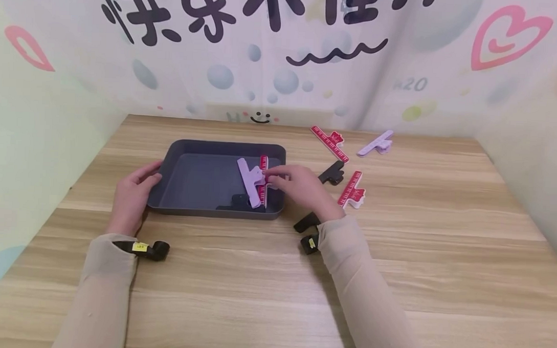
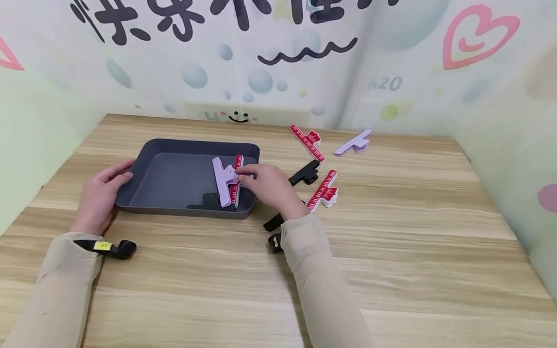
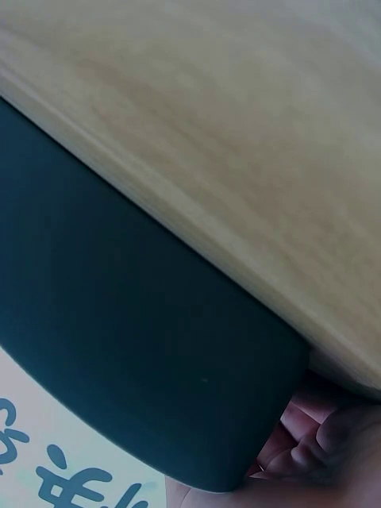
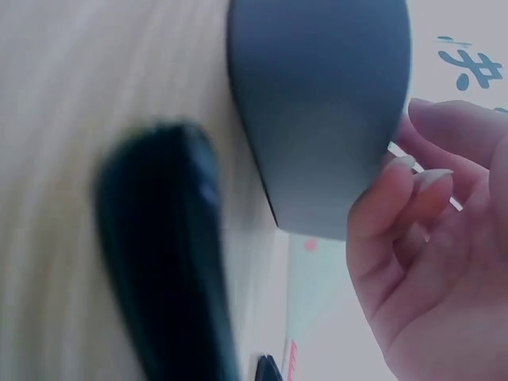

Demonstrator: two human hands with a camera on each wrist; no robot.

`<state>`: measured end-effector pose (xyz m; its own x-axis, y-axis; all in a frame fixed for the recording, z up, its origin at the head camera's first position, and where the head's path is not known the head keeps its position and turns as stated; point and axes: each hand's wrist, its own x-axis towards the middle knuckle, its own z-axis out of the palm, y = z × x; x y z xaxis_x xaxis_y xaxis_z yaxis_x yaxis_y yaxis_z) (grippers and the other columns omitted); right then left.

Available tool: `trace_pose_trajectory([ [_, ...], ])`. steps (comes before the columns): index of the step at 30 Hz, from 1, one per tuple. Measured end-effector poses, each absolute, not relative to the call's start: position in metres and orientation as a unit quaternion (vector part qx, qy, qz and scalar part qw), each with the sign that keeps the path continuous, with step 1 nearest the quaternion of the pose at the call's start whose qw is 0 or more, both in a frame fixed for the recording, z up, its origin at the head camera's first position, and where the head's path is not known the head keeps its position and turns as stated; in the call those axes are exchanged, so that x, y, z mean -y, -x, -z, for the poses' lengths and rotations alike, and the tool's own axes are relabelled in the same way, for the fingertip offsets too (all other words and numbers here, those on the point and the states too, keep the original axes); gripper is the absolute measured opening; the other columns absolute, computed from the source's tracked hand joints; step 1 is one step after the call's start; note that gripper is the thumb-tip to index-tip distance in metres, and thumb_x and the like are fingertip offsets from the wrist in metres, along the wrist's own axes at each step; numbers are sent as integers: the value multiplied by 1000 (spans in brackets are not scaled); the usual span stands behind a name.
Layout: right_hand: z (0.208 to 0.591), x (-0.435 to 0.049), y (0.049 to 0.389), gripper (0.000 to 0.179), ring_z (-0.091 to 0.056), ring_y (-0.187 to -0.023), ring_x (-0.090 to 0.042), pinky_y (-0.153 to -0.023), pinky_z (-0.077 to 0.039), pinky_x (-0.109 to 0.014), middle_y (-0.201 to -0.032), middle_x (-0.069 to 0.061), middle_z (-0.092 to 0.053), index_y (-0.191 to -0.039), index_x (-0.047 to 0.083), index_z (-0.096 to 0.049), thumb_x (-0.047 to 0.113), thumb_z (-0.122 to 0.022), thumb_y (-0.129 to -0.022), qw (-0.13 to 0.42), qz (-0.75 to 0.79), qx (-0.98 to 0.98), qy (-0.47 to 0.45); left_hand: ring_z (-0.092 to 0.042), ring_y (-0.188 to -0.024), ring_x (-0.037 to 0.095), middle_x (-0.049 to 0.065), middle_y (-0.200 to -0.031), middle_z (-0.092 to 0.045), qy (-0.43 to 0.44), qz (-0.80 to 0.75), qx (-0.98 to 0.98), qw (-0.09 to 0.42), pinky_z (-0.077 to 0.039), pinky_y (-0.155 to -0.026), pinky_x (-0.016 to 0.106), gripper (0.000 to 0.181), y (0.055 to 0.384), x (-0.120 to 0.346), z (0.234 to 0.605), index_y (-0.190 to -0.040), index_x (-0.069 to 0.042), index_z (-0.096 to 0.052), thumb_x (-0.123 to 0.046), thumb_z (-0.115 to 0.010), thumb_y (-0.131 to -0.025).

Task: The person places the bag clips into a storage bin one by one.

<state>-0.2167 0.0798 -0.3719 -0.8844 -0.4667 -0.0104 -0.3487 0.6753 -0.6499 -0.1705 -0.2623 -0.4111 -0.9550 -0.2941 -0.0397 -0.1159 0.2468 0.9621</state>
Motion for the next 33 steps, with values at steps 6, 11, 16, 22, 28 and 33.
trace_pose_trajectory([
  [6, 364, -97, 220, 31, -55, -66, -22, -56, -46, -32, -105, 2, -59, -117, 24, -59, 35, -53, -89, 105, 386, -897, 190, -39, -117, 8, -1, -129, -49, -128, 608, 780, 75, -36, -83, 11, 41, 171, 262, 411, -128, -20, -51, -30, -55, -88],
  [11, 358, -110, 221, 34, -58, -68, -27, -57, -47, -35, -98, -3, -63, -119, 24, -57, 37, -53, -88, 113, 410, -891, 160, -38, -118, 8, -2, -130, -48, -131, 605, 782, 72, -35, -87, 14, 41, 170, 263, 411, -128, -21, -51, -31, -55, -88],
  [16, 352, -124, 222, 31, -59, -70, -27, -58, -48, -36, -90, -8, -62, -117, 25, -57, 37, -53, -88, 92, 415, -893, 147, -38, -117, 7, -2, -130, -48, -132, 598, 787, 70, -34, -86, 13, 41, 169, 263, 410, -128, -23, -50, -33, -54, -89],
  [22, 354, -141, 227, 29, -60, -70, -26, -63, -49, -40, -90, -11, -62, -115, 21, -58, 33, -53, -89, 75, 409, -901, 126, -40, -115, 9, -1, -128, -49, -131, 618, 772, 76, -37, -81, 11, 40, 170, 262, 414, -127, -21, -52, -29, -56, -88],
  [28, 358, -156, 229, 30, -59, -74, -27, -63, -48, -38, -89, -9, -62, -114, 18, -58, 34, -51, -90, 74, 391, -913, 87, -41, -114, 10, -1, -128, -49, -134, 618, 771, 78, -37, -78, 11, 40, 171, 262, 415, -126, -21, -53, -30, -56, -88],
  [33, 358, -159, 229, 30, -58, -74, -24, -62, -47, -33, -86, -9, -62, -111, 14, -60, 33, -50, -90, 62, 373, -924, 63, -39, -116, 10, -1, -129, -48, -129, 605, 782, 78, -36, -79, 10, 40, 170, 263, 412, -127, -22, -52, -32, -55, -88],
])
